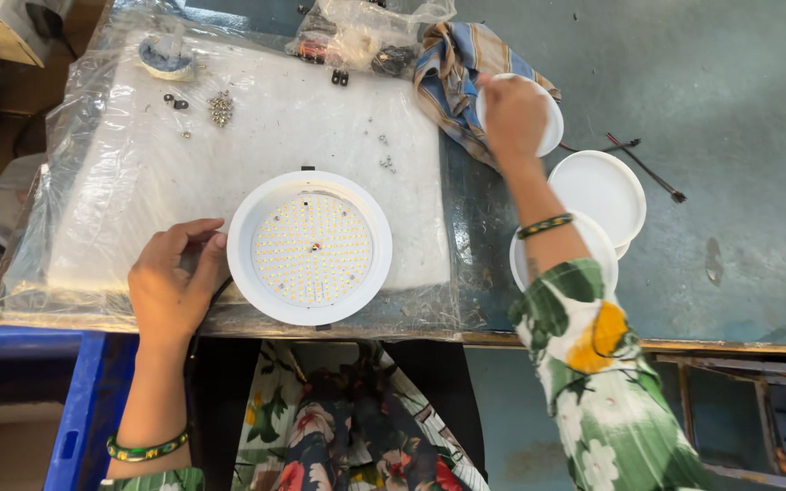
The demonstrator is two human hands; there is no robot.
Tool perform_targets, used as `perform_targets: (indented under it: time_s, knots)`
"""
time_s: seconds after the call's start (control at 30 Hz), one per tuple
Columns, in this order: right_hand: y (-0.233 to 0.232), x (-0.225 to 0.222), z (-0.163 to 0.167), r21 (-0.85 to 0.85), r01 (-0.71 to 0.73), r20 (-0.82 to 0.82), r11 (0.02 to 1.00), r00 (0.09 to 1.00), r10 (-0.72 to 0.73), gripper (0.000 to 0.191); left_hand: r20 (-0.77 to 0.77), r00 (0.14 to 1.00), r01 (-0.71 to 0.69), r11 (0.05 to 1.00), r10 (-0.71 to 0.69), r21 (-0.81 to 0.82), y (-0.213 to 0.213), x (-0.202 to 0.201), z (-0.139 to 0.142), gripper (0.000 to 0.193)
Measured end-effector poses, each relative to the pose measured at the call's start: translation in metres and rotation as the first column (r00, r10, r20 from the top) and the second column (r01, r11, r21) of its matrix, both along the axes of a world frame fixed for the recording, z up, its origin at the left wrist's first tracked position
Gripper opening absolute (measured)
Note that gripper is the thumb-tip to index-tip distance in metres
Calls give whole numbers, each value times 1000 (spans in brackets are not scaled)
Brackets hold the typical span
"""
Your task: The person assembles a circular LED light fixture by hand. They attach a wire to the back of the LED board, secure it with a screwdriver, place a diffuser cover over the board, and fasten the cover with screws. The person then flips the unit and secures a mounting bracket with additional screws.
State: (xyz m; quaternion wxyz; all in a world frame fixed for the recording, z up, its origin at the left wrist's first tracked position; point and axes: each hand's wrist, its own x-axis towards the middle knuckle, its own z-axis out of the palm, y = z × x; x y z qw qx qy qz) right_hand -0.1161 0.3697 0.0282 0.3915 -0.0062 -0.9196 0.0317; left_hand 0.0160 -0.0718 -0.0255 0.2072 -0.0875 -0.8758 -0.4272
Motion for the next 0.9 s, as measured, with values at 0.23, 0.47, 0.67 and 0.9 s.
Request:
perform_targets:
  time_s: [0.23,0.47,0.67,0.9]
  knots:
    - [101,30,25,49,335,261,941,905,-336,37,214,951,61,817,-221,573,-2,-27,19,21]
    - [139,50,17,-314,186,307,931,948,-86,21,77,965,183,851,-252,493,33,-12,57,19]
    - [131,134,25,-302,-86,709,949,645,284,27,115,971,110,814,-212,571,41,-3,45,17]
    - [126,162,28,-283,-35,778,959,576,251,22,49,970,147,732,-239,666,17,-4,18,13]
